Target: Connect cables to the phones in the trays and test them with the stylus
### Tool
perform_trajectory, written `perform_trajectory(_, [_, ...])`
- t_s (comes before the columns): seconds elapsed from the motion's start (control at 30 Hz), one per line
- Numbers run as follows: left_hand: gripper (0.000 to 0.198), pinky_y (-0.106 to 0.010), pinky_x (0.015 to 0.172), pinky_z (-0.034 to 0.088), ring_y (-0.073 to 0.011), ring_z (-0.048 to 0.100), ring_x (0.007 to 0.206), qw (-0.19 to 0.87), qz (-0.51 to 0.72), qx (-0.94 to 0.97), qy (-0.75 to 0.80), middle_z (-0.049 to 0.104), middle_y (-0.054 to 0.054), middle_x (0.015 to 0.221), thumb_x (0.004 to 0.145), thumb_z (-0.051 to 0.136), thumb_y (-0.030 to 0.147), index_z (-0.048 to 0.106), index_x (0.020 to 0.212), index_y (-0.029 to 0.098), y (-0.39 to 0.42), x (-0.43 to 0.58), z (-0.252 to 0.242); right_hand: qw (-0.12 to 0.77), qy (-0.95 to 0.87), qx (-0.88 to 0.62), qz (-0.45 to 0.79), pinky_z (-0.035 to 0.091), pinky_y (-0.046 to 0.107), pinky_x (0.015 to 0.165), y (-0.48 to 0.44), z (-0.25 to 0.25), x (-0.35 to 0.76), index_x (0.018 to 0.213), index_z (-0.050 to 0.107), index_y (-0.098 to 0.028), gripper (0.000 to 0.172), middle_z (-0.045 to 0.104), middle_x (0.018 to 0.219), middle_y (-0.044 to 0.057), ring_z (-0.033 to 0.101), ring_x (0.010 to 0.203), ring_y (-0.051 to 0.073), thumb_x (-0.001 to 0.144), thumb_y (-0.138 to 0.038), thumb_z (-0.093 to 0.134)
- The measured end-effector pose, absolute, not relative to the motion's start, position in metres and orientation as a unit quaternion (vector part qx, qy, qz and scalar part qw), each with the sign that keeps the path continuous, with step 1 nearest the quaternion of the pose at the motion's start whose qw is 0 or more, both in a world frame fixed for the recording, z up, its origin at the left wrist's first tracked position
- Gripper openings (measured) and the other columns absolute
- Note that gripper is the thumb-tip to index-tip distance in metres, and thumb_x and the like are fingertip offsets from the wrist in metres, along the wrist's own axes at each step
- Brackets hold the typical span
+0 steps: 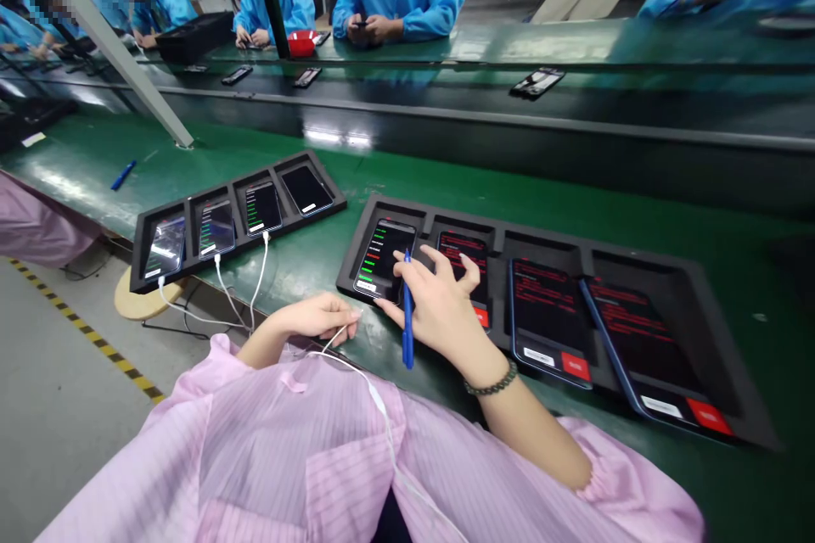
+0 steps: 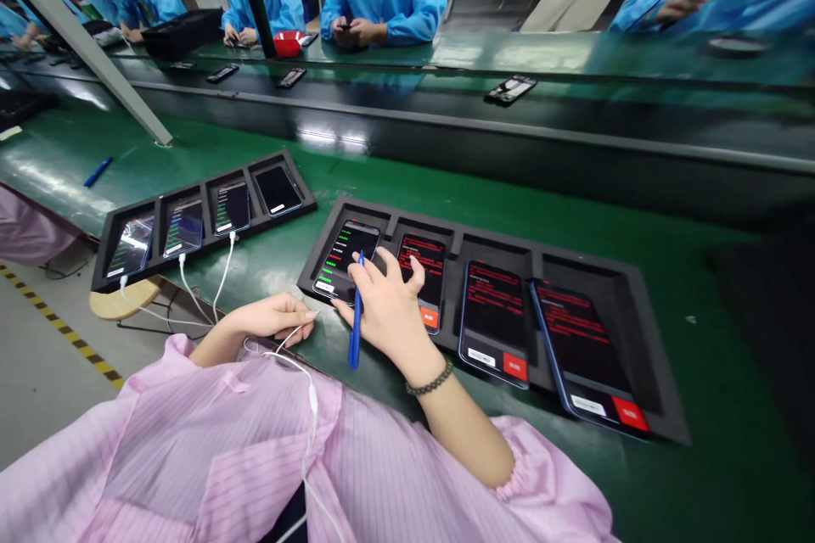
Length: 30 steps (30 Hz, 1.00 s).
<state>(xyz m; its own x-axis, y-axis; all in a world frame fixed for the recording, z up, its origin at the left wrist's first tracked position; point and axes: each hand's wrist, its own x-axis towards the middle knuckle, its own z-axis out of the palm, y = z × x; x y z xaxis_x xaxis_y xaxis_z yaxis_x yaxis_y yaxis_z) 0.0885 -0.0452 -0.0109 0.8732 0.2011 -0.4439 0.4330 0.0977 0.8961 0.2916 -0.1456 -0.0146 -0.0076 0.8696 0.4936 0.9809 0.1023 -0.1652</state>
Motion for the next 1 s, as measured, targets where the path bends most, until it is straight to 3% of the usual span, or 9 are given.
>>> perform_trajectory(0.07, [0.058, -0.023, 0.041, 0.025, -0.007, 0.037, 0.038, 0.758, -0.083, 0.617, 0.194, 0.057, -0.002, 0.049, 0.082, 0.06, 0.069, 0.06, 0.064, 0.014, -0.043, 0.081, -0.009, 0.242, -0.709, -0.657, -0.085, 0.011, 0.055, 0.104, -0.142, -0.014, 0.294, 0.101, 0.063, -0.021, 0.029, 0.074, 0.101, 0.01, 0.05, 0.121, 0.036, 0.09, -0.047, 0.058])
perform_trajectory(0.13, [0.055, -0.023, 0.039, 0.023, -0.0072, 0.037, 0.036, 0.8, 0.005, 0.576, 0.168, 0.053, -0.001, 0.044, 0.079, 0.067, 0.065, 0.057, 0.059, 0.014, -0.039, 0.077, -0.005, 0.26, -0.722, -0.638, -0.064, 0.01, 0.053, 0.104, -0.141, -0.016, 0.296, 0.092, 0.061, -0.022, 0.021, 0.074, 0.084, 0.005, 0.054, 0.116, 0.033, 0.09, -0.043, 0.059])
perform_trajectory(0.23, [0.057, -0.023, 0.038, 0.019, -0.007, 0.022, 0.032, 0.839, 0.215, 0.474, 0.16, 0.025, 0.008, 0.032, 0.084, 0.064, 0.061, 0.042, 0.052, 0.02, -0.028, 0.079, 0.002, 0.297, -0.746, -0.593, -0.066, 0.012, 0.048, 0.103, -0.144, -0.018, 0.297, 0.082, 0.059, -0.023, 0.011, 0.07, 0.07, -0.002, 0.06, 0.107, 0.026, 0.09, -0.031, 0.061])
perform_trajectory(0.3, [0.055, -0.022, 0.037, 0.016, -0.0079, 0.009, 0.033, 0.85, 0.344, 0.358, 0.177, 0.009, 0.01, 0.035, 0.096, 0.048, 0.055, 0.035, 0.055, 0.021, -0.019, 0.088, 0.007, 0.312, -0.747, -0.582, -0.081, 0.013, 0.046, 0.103, -0.146, -0.018, 0.297, 0.084, 0.061, -0.023, 0.008, 0.072, 0.073, -0.001, 0.06, 0.106, 0.025, 0.09, -0.029, 0.061])
perform_trajectory(0.4, [0.05, -0.022, 0.036, 0.012, -0.0092, 0.003, 0.035, 0.843, 0.452, 0.199, 0.211, 0.01, 0.01, 0.04, 0.105, 0.029, 0.041, 0.039, 0.06, 0.02, -0.007, 0.106, 0.011, 0.31, -0.731, -0.6, -0.093, 0.013, 0.048, 0.103, -0.145, -0.017, 0.297, 0.093, 0.063, -0.022, 0.017, 0.075, 0.096, 0.004, 0.057, 0.112, 0.028, 0.089, -0.039, 0.064])
perform_trajectory(0.5, [0.05, -0.021, 0.036, 0.015, -0.0095, 0.01, 0.035, 0.854, 0.441, 0.143, 0.236, 0.017, 0.009, 0.042, 0.106, 0.021, 0.036, 0.042, 0.064, 0.02, -0.004, 0.119, 0.011, 0.292, -0.723, -0.619, -0.094, 0.012, 0.05, 0.104, -0.143, -0.018, 0.298, 0.099, 0.063, -0.021, 0.026, 0.074, 0.104, 0.008, 0.055, 0.115, 0.031, 0.089, -0.044, 0.062])
perform_trajectory(0.73, [0.057, -0.02, 0.036, 0.017, -0.0088, 0.016, 0.032, 0.858, 0.43, 0.129, 0.251, 0.017, 0.009, 0.04, 0.106, 0.013, 0.039, 0.042, 0.061, 0.019, -0.008, 0.118, 0.007, 0.314, -0.735, -0.594, -0.088, 0.015, 0.047, 0.103, -0.146, -0.023, 0.298, 0.092, 0.065, -0.022, 0.01, 0.072, 0.072, 0.0, 0.062, 0.103, 0.025, 0.093, -0.031, 0.061])
perform_trajectory(1.0, [0.059, -0.02, 0.036, 0.018, -0.0085, 0.016, 0.032, 0.855, 0.423, 0.134, 0.269, 0.015, 0.008, 0.039, 0.106, 0.011, 0.041, 0.041, 0.06, 0.019, -0.009, 0.121, 0.007, 0.319, -0.733, -0.593, -0.094, 0.018, 0.045, 0.102, -0.146, -0.022, 0.299, 0.093, 0.068, -0.021, 0.012, 0.073, 0.075, 0.0, 0.062, 0.096, 0.022, 0.092, -0.032, 0.063])
